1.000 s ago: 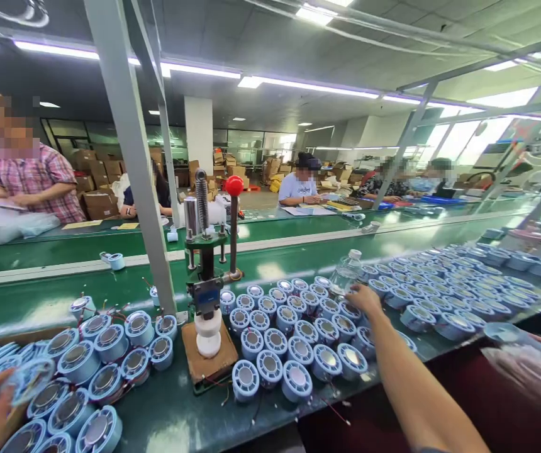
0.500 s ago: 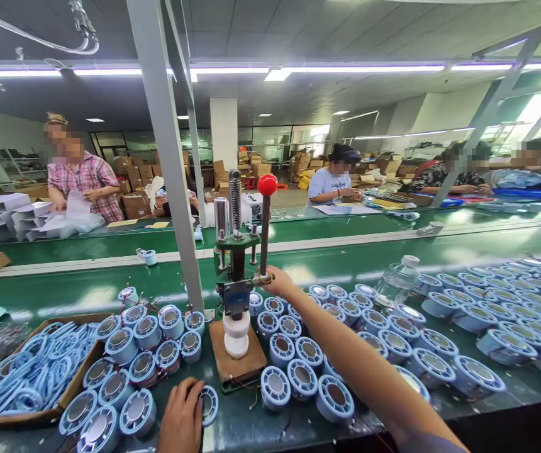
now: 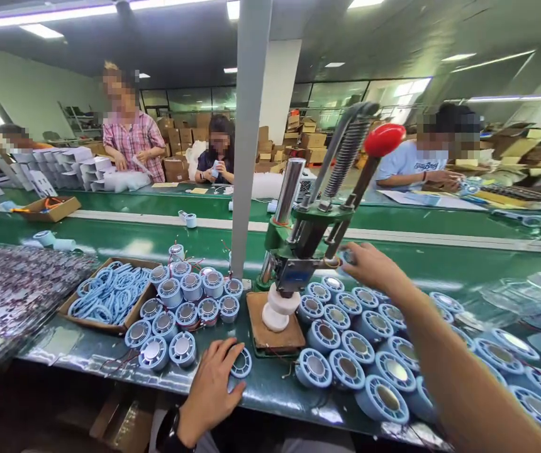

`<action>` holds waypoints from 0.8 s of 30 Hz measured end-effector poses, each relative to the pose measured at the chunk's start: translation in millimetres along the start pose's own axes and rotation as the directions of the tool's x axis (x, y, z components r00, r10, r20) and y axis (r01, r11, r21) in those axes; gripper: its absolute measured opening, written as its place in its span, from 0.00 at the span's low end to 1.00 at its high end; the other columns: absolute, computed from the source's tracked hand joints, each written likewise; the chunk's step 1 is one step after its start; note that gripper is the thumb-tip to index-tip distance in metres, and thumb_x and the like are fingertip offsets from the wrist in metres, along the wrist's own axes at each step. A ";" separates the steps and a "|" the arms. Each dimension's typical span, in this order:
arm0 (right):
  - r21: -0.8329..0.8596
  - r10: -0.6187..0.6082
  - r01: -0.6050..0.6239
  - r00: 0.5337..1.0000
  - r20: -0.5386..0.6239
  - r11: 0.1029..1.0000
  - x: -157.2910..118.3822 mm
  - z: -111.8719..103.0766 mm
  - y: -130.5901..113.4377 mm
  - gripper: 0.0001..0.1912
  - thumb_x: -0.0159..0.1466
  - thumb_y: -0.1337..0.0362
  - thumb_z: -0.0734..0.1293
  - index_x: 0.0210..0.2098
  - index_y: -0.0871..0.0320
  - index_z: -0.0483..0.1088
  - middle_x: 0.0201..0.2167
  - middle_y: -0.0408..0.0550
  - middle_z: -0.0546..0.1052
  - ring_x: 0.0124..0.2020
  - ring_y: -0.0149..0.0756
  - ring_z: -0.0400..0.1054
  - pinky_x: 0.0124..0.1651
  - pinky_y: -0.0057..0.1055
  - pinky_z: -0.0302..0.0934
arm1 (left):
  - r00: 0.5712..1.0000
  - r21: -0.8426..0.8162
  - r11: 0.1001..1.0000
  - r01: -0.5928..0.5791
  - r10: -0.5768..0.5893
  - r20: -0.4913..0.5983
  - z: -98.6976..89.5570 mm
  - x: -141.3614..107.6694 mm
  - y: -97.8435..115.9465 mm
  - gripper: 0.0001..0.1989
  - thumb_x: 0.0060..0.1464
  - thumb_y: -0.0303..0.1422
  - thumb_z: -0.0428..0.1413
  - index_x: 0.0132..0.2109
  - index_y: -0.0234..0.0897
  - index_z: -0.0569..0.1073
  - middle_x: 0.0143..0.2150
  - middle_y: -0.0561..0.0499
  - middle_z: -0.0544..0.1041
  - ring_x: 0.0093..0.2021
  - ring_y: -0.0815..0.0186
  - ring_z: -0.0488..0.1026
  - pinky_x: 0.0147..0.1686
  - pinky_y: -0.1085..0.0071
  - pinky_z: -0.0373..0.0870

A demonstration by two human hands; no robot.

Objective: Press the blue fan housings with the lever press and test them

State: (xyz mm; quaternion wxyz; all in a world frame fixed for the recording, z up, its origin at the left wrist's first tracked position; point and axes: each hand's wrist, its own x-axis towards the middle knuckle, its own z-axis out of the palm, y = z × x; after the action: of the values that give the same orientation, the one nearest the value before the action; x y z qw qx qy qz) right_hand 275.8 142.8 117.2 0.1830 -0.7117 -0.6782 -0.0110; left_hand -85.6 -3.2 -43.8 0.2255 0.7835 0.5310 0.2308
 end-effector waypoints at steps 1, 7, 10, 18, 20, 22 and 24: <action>0.022 -0.059 0.058 0.997 0.050 0.998 -23.0 -8.3 6.8 0.20 0.53 0.68 0.67 0.46 0.59 0.75 0.41 0.55 0.76 0.40 0.39 0.71 0.47 0.37 0.67 | 1.000 0.007 1.000 -0.004 0.004 0.027 -0.3 0.5 1.1 0.36 0.47 0.24 0.56 0.65 0.42 0.67 0.66 0.46 0.68 0.63 0.49 0.62 0.63 0.46 0.62; 0.372 -0.645 0.552 0.739 0.197 0.746 -185.4 7.9 -45.3 0.31 0.48 0.75 0.59 0.46 0.44 0.77 0.58 0.46 0.71 0.55 0.39 0.70 0.54 0.34 0.68 | 0.998 0.074 0.997 0.003 -0.008 0.064 -6.2 5.6 9.0 0.36 0.49 0.24 0.55 0.66 0.41 0.64 0.63 0.43 0.70 0.61 0.50 0.64 0.61 0.47 0.65; 0.492 -0.678 0.513 0.692 0.248 0.703 -211.5 48.2 -97.9 0.32 0.43 0.78 0.57 0.41 0.49 0.77 0.53 0.46 0.73 0.52 0.39 0.70 0.55 0.35 0.68 | 0.996 0.103 0.994 -0.037 0.028 0.085 -8.6 6.6 7.9 0.36 0.50 0.26 0.57 0.66 0.43 0.64 0.67 0.44 0.66 0.62 0.47 0.63 0.60 0.43 0.64; 0.610 -0.508 0.481 0.849 -0.145 0.630 -218.9 126.7 -120.6 0.33 0.53 0.78 0.58 0.57 0.53 0.67 0.67 0.51 0.59 0.69 0.44 0.55 0.66 0.47 0.60 | 0.952 -0.192 0.978 0.085 -0.137 -0.274 -5.8 -18.9 -0.8 0.29 0.61 0.37 0.55 0.67 0.39 0.59 0.60 0.40 0.74 0.55 0.54 0.74 0.54 0.54 0.74; 0.621 -0.306 0.392 0.920 -0.246 0.679 -230.2 145.1 -123.2 0.35 0.59 0.73 0.62 0.65 0.55 0.56 0.67 0.58 0.59 0.68 0.46 0.57 0.63 0.46 0.64 | 0.946 -0.208 0.973 0.098 -0.156 -0.285 -7.1 -26.1 9.7 0.33 0.61 0.38 0.56 0.69 0.41 0.56 0.59 0.40 0.75 0.53 0.55 0.76 0.53 0.57 0.75; 0.636 -0.163 0.307 0.947 -0.276 0.708 -238.3 164.0 -129.3 0.34 0.60 0.70 0.63 0.65 0.55 0.55 0.62 0.58 0.66 0.63 0.45 0.64 0.60 0.43 0.67 | 0.965 -0.169 0.984 0.053 -0.094 -0.245 -8.6 -27.6 22.7 0.35 0.59 0.37 0.57 0.70 0.41 0.55 0.58 0.41 0.75 0.54 0.55 0.76 0.54 0.56 0.74; 0.666 -0.109 0.259 0.960 -0.258 0.700 -241.5 180.3 -135.8 0.32 0.59 0.71 0.63 0.63 0.56 0.58 0.58 0.56 0.71 0.59 0.43 0.69 0.59 0.40 0.69 | 0.980 -0.102 0.995 -0.012 -0.009 -0.199 -8.7 -23.6 33.4 0.35 0.57 0.33 0.58 0.69 0.40 0.57 0.60 0.41 0.75 0.57 0.53 0.74 0.57 0.55 0.73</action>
State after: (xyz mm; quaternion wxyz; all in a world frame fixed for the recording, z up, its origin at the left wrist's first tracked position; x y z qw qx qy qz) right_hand 82.9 -38.0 -81.4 0.5008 -0.5145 -0.6788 0.1543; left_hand -74.3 -35.5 -19.8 0.2113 0.7442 0.5377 0.3353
